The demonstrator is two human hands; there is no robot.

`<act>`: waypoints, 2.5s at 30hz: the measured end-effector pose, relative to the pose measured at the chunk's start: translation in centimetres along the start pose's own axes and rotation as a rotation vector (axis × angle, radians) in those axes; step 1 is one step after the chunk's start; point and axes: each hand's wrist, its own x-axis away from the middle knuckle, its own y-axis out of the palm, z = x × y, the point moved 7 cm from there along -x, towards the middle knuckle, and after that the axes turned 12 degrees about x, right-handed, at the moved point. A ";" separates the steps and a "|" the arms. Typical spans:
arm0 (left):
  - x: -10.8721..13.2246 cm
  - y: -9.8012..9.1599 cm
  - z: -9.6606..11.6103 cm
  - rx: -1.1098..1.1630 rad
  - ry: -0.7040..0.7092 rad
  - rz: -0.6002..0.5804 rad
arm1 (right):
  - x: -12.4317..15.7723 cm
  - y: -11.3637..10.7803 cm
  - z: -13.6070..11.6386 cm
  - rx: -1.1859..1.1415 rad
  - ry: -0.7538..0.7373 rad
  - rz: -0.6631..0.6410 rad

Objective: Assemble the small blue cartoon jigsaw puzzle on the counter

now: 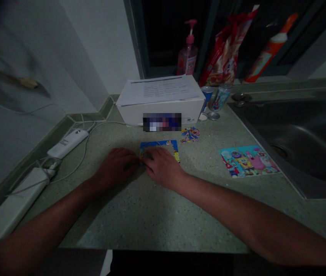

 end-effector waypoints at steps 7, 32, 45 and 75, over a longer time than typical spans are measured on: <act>0.1 -0.2 0.1 0.000 0.007 0.016 | -0.1 0.0 -0.1 0.016 -0.007 -0.013; 0.0 0.1 0.6 -0.015 0.013 -0.021 | 0.0 0.2 -0.1 -0.028 -0.013 -0.002; 0.0 0.0 1.1 -0.035 0.045 -0.068 | -0.1 0.0 -0.1 -0.036 -0.011 0.000; -1.1 0.9 -1.3 0.153 0.066 0.093 | 2.8 -1.7 10.1 -0.048 0.300 0.063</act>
